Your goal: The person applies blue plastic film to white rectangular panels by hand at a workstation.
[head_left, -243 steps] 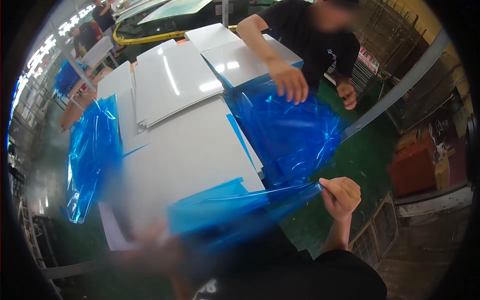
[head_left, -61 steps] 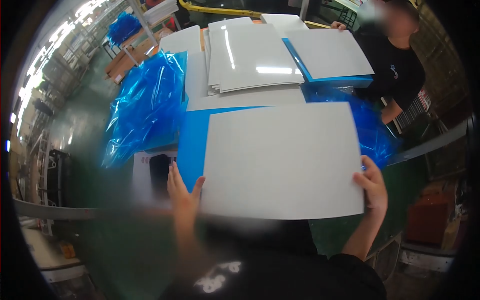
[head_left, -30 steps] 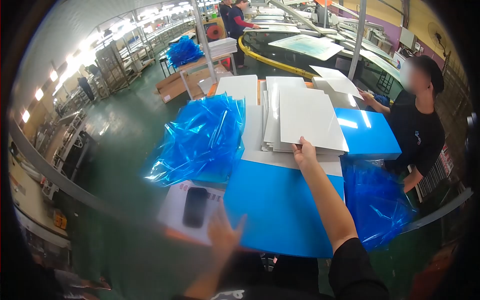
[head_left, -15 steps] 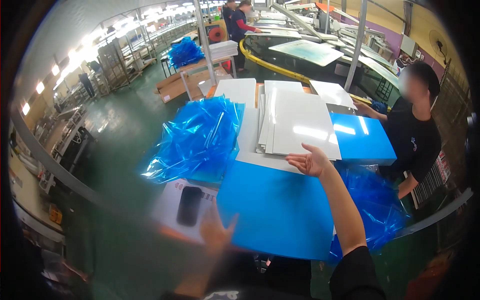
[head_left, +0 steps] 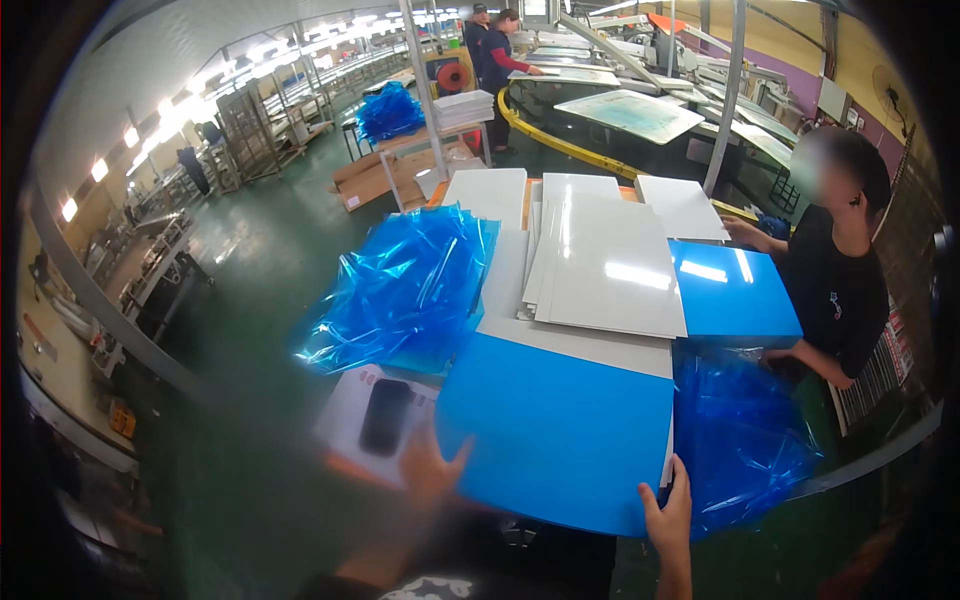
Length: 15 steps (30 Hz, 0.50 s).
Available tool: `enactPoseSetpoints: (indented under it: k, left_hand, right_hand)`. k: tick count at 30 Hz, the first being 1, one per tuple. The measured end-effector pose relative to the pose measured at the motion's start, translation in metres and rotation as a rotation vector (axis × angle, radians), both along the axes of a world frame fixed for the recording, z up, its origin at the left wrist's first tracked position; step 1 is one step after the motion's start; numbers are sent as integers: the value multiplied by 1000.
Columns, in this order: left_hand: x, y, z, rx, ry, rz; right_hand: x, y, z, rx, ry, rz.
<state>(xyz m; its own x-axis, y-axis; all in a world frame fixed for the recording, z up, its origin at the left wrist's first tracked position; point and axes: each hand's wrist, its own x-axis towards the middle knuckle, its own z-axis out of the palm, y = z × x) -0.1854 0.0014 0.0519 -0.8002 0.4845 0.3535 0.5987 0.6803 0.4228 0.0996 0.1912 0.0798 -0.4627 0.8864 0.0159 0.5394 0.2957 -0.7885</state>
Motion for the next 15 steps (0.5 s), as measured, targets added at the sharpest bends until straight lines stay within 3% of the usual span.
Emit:
enactPoseSetpoints:
  k: [15]
  left_hand:
    - [11,1,7,-51,-148,47]
  right_hand:
    - [-6,2,-18,-6,30,-37]
